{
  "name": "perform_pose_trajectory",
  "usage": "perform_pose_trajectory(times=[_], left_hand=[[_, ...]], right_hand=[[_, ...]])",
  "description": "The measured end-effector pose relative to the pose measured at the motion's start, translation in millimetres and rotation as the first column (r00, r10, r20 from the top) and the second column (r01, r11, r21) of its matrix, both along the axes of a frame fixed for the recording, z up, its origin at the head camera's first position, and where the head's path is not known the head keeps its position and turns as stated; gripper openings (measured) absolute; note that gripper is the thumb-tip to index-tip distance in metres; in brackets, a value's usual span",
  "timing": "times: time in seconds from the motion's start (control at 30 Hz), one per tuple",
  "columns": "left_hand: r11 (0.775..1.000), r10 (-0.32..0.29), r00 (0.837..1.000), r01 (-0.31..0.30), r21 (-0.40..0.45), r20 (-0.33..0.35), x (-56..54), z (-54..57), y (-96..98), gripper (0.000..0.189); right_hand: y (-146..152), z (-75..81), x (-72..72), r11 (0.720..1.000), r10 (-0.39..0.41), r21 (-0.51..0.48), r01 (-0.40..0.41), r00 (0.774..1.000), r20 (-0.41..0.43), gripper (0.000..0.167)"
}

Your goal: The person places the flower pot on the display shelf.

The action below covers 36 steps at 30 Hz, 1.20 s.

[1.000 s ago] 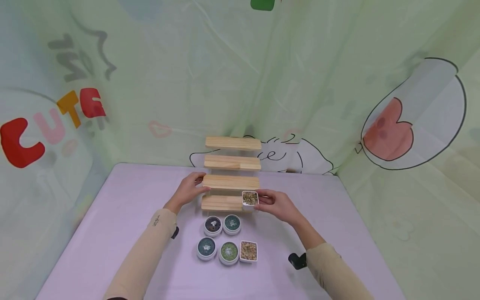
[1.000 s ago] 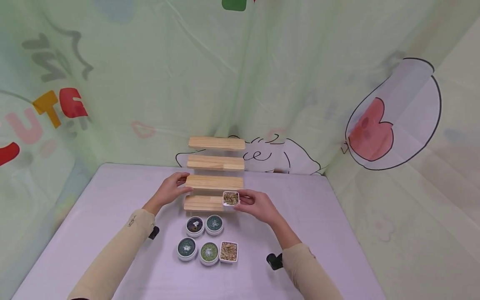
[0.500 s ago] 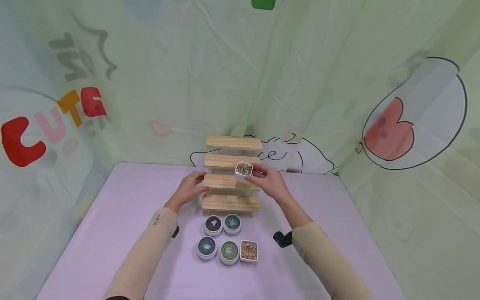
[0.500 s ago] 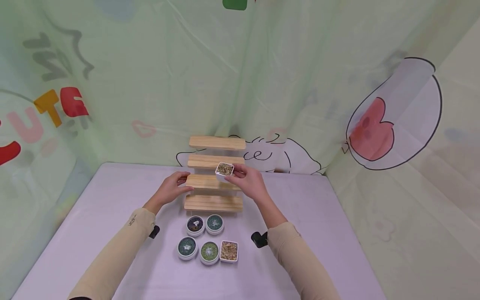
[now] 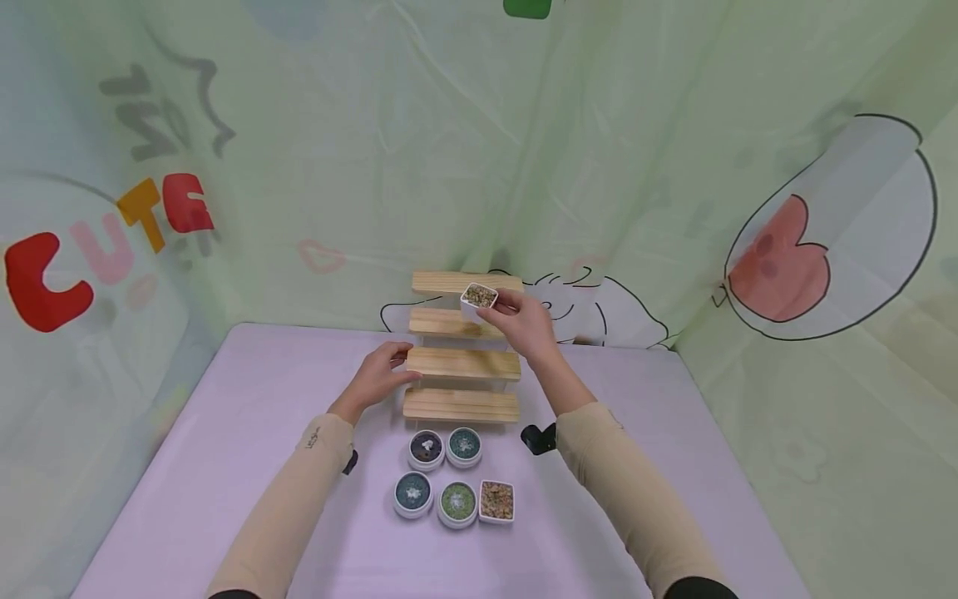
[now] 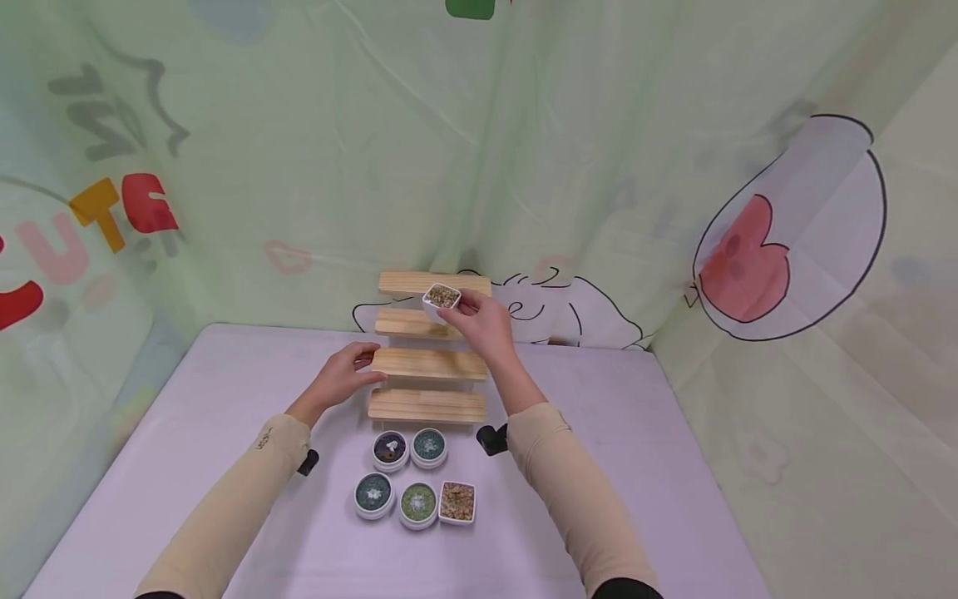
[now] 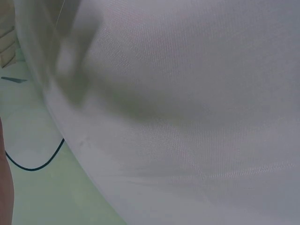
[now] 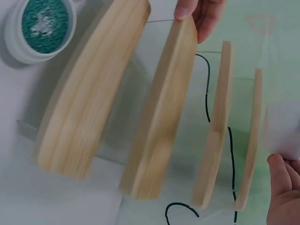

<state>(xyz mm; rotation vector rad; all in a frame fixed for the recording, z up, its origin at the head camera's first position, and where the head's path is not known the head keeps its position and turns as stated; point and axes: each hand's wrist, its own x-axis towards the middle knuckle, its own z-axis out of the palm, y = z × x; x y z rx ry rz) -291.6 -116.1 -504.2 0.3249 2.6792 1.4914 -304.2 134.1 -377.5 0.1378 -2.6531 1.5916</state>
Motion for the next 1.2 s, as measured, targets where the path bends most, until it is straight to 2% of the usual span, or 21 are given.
perform_pose_trajectory(times=[0.1,0.23,0.37,0.6,0.77,1.2], left_hand=[[1.000,0.000,1.000,0.000,0.003,0.005,-0.2,0.4,0.2,0.068],[1.000,0.001,1.000,-0.001,0.007,0.010,0.2,1.6,0.4,0.068],[1.000,-0.004,1.000,0.004,0.010,0.002,1.1,1.7,-0.2,0.067],[1.000,-0.007,1.000,0.007,0.014,-0.004,0.0,0.3,-0.7,0.067],[1.000,-0.016,1.000,0.016,0.013,0.000,-1.4,0.5,-1.3,0.067],[1.000,-0.019,1.000,0.019,0.005,0.000,-2.9,0.2,-1.6,0.067]], right_hand=[[-7.3,4.6,-7.4,1.000,-0.004,-0.018,0.004,1.000,-0.009,0.057],[-15.9,9.5,-16.1,1.000,-0.012,0.009,0.013,0.999,-0.053,0.052],[-24.1,12.0,-22.6,1.000,-0.018,0.013,0.019,0.997,-0.076,0.053],[-35.6,8.9,-32.6,0.998,-0.040,-0.047,0.037,0.997,-0.067,0.053],[-41.8,5.8,-39.1,0.997,-0.068,-0.038,0.066,0.996,-0.061,0.050],[-53.3,2.7,-49.6,0.994,-0.106,-0.026,0.106,0.994,-0.014,0.056]])
